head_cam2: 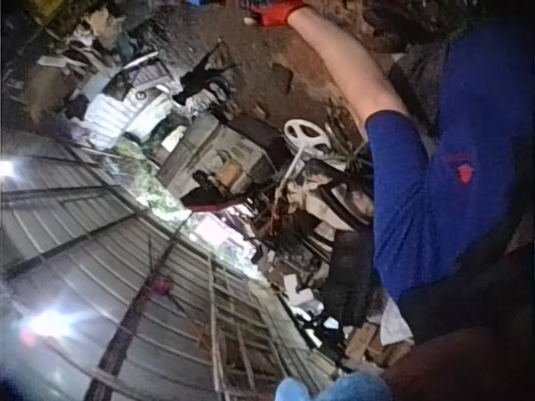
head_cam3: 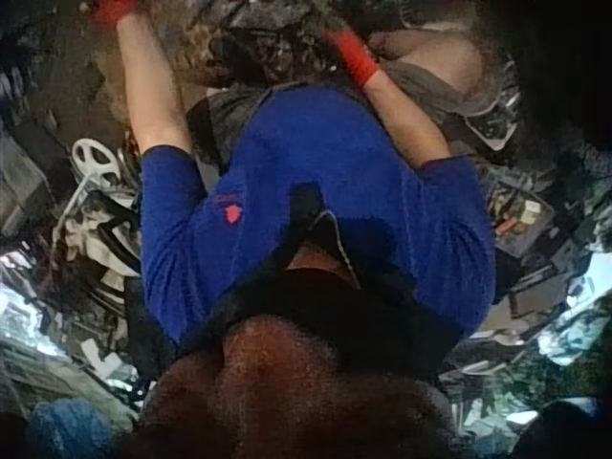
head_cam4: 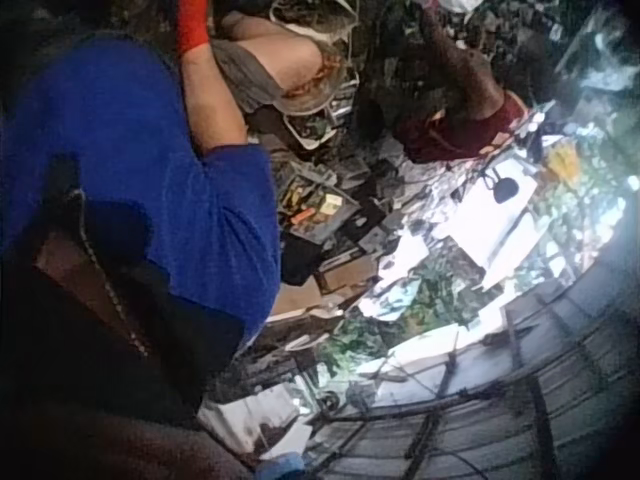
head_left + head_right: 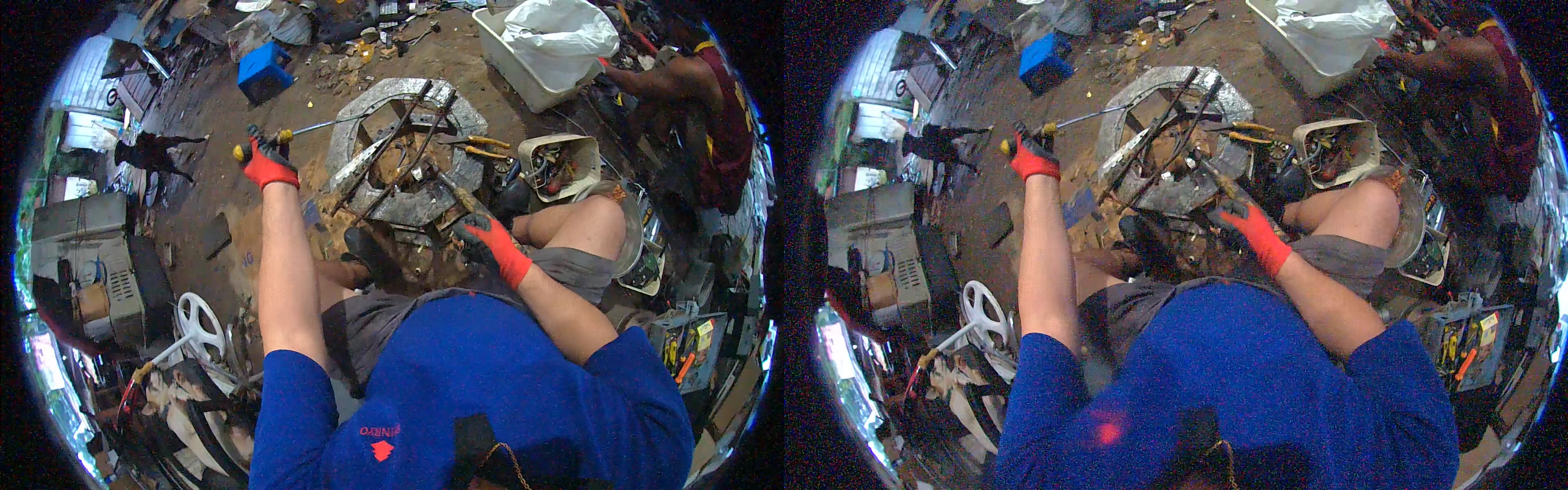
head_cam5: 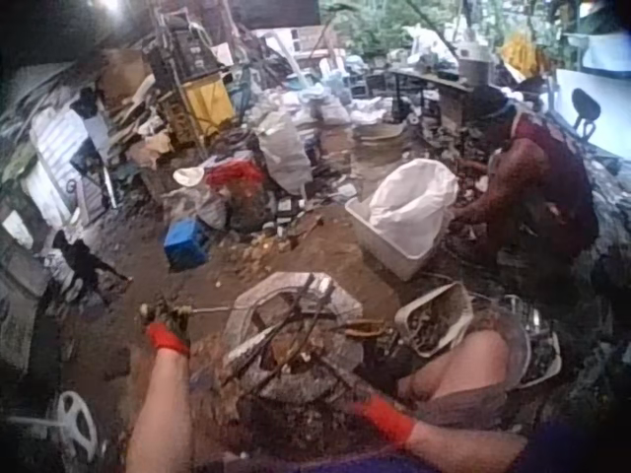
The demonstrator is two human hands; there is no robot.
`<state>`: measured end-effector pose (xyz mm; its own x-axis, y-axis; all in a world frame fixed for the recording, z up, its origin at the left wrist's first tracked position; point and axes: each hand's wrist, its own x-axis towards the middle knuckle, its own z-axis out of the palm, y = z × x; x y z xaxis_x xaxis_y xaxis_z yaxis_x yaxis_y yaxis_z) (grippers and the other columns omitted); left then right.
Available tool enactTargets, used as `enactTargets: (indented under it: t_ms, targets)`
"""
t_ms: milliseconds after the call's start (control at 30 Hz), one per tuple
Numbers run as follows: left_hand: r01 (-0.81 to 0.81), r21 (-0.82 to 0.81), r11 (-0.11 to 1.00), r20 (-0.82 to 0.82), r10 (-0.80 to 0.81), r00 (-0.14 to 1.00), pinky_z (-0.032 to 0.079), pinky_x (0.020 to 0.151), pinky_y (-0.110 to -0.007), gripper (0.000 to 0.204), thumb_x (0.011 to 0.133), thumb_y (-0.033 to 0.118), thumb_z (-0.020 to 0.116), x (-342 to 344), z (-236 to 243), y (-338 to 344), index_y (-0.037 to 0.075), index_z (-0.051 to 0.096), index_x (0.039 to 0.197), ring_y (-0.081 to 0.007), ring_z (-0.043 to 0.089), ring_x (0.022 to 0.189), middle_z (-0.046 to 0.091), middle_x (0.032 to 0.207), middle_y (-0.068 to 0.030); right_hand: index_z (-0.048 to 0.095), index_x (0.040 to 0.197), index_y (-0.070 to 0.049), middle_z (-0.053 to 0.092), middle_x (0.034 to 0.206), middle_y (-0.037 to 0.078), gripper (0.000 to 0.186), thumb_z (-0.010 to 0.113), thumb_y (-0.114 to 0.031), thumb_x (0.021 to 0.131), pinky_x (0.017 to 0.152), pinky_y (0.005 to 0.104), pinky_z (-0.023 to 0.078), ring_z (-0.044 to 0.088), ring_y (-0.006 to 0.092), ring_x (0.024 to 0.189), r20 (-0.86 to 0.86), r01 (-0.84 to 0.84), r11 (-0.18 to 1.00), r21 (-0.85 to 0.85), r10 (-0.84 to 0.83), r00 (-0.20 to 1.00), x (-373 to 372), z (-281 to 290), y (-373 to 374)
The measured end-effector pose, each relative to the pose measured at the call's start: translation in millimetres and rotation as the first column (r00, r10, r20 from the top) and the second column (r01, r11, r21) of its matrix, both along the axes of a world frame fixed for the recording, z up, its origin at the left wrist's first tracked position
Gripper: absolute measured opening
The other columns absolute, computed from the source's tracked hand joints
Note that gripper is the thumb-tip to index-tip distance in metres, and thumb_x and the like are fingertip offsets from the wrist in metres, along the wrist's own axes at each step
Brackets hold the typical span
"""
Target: The person sits on the ground and uses a hammer and chisel to strike and separate a small metal component from a larger assembly. They repeatedly position the chisel and strike it with the hammer, then use pliers to pull and remove the separated piece.
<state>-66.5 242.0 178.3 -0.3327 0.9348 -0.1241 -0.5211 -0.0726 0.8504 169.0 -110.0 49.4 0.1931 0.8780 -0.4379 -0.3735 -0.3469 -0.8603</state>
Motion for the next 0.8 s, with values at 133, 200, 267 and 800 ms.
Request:
enactTargets:
  t_ms: [133, 200, 267, 800]
  targets:
    - [0.139, -0.309, 0.941, 0.173, -0.088, 0.981, 0.055, 0.072, -0.04, 0.028, 0.09, 0.039, 0.065, -100, -99, 66, 0.012, 0.056, 0.092, -0.024, 0.061, 0.076, 0.066, 0.083, -0.0085, 0.063, 0.115, -0.004, 0.067, 0.106, 0.003, 0.034, 0.068, -0.023, 0.088, 0.083, 0.0292, 0.049, 0.062, 0.0133, 0.093, 0.105, -0.077, 0.996, 0.036, 0.073, 0.992, -15, 6, 5]
    - [0.201, -0.36, 0.911, 0.203, -0.134, 0.97, 0.053, 0.079, -0.042, 0.03, 0.092, 0.041, 0.061, -73, -129, 75, 0.012, 0.058, 0.088, -0.0252, 0.06, 0.08, 0.066, 0.083, -0.0071, 0.062, 0.114, -0.005, 0.068, 0.099, 0.002, 0.031, 0.067, -0.022, 0.089, 0.076, 0.0287, 0.051, 0.062, 0.0116, 0.085, 0.179, -0.076, 0.997, 0.012, 0.073, 0.981, -6, 1, 6]
    - [0.274, -0.338, 0.9, 0.169, -0.228, 0.959, 0.051, 0.081, -0.042, 0.03, 0.093, 0.04, 0.058, -65, -143, 81, 0.011, 0.06, 0.087, -0.0261, 0.059, 0.084, 0.065, 0.086, -0.0071, 0.061, 0.115, -0.005, 0.067, 0.096, 0.001, 0.031, 0.066, -0.022, 0.09, 0.075, 0.0283, 0.051, 0.062, 0.012, 0.083, 0.193, -0.092, 0.995, 0.031, 0.085, 0.978, -5, 5, 8]
    - [0.276, -0.551, 0.788, -0.537, -0.588, 0.605, 0.049, 0.078, -0.034, 0.044, 0.076, 0.032, 0.078, -43, -155, 77, -0.002, 0.068, 0.102, -0.0203, 0.064, 0.085, 0.07, 0.098, -0.0086, 0.058, 0.117, -0.007, 0.066, 0.102, 0.004, 0.034, 0.053, -0.034, 0.097, 0.075, 0.0319, 0.055, 0.065, 0.0178, 0.087, -0.769, -0.028, 0.998, -0.051, -0.021, 0.639, -20, 58, 20]
